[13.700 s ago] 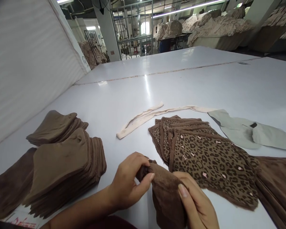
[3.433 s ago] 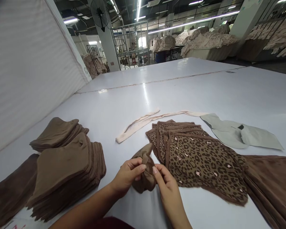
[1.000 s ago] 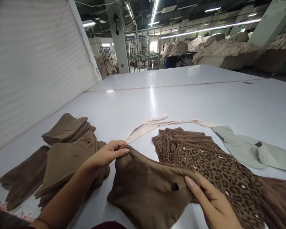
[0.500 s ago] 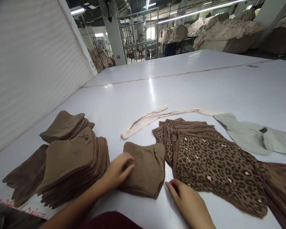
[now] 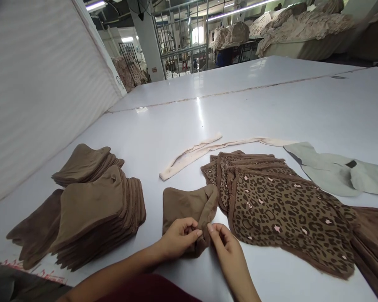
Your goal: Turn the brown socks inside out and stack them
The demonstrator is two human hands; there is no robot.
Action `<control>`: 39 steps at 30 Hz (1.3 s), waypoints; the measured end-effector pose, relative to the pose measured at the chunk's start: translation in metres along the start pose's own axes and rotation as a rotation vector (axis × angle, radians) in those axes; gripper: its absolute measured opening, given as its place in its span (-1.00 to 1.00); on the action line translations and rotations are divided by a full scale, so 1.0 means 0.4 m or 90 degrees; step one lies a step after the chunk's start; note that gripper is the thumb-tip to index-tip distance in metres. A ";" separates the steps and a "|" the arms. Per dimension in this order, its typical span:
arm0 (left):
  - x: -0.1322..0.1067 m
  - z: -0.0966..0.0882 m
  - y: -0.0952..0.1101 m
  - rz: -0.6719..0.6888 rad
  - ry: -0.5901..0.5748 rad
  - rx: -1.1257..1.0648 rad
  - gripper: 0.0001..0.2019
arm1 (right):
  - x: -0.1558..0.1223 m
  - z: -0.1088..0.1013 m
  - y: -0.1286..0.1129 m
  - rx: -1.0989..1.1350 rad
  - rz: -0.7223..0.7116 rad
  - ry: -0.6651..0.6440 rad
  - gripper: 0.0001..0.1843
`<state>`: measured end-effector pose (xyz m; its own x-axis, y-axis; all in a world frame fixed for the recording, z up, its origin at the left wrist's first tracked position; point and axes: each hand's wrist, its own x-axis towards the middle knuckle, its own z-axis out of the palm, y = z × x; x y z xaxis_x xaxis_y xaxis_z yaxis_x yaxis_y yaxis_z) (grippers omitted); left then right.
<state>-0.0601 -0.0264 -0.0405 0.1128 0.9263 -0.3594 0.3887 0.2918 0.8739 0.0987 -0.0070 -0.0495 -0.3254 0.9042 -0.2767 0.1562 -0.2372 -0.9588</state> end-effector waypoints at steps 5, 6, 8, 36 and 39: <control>-0.015 0.008 0.004 0.047 0.068 -0.138 -0.76 | -0.009 0.003 -0.005 0.122 0.040 -0.007 -0.61; -0.018 0.009 0.003 0.064 0.078 -0.153 -0.75 | -0.009 0.004 -0.010 0.159 0.048 -0.005 -0.61; -0.020 0.011 -0.004 0.093 0.088 -0.155 -0.72 | -0.009 0.009 -0.021 0.238 0.067 0.007 -0.62; -0.050 -0.043 0.074 0.370 0.097 0.025 -0.85 | -0.062 0.000 -0.057 -0.239 -0.354 0.122 -0.63; -0.051 -0.042 0.070 0.384 0.074 0.069 -0.88 | -0.054 -0.026 -0.076 -0.361 -0.472 0.069 -0.74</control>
<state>-0.0670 -0.0331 -0.0031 0.2440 0.9419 0.2306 0.3786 -0.3115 0.8716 0.1106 -0.0157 -0.0136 -0.4396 0.7903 0.4268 0.3840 0.5949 -0.7061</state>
